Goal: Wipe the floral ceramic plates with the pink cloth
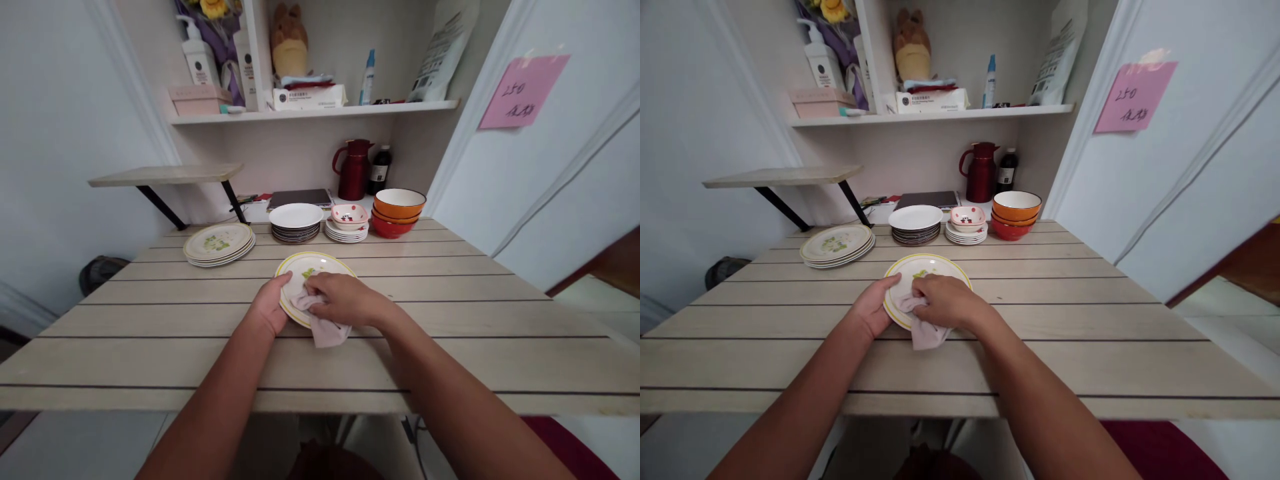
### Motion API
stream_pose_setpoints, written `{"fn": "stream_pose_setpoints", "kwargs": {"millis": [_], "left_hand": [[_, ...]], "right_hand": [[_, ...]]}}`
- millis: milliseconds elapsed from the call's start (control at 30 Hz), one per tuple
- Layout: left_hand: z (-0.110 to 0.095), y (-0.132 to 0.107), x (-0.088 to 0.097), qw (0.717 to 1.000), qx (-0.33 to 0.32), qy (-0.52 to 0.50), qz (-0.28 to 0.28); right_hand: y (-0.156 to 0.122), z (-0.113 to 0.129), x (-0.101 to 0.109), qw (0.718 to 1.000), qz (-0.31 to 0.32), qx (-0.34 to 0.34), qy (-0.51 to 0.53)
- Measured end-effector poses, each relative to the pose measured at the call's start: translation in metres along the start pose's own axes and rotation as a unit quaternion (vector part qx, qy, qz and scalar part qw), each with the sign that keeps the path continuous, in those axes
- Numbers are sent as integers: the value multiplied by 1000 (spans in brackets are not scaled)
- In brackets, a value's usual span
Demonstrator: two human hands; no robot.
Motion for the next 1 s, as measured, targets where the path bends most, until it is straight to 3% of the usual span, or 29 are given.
{"fn": "stream_pose_setpoints", "kwargs": {"millis": [167, 600, 800, 1000], "left_hand": [[-1, 1, 0, 1000, 3, -10, -3], [1, 4, 1, 999, 3, -31, 15], [0, 2, 1, 1000, 1, -31, 7], [-1, 4, 2, 999, -1, -39, 4]], "right_hand": [[5, 7, -6, 999, -33, 10, 8], [6, -8, 0, 993, -25, -103, -51], [0, -5, 4, 998, 12, -51, -37], [5, 4, -3, 1000, -6, -19, -7]]}}
Point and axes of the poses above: each hand's wrist, its own y-axis towards the middle knuckle, its own x-axis out of the back of the hand, z = x × y, the point moved 3 cm from there along y, towards the middle knuckle, and after that the axes turned 4 degrees about x, right-handed, at the moved point
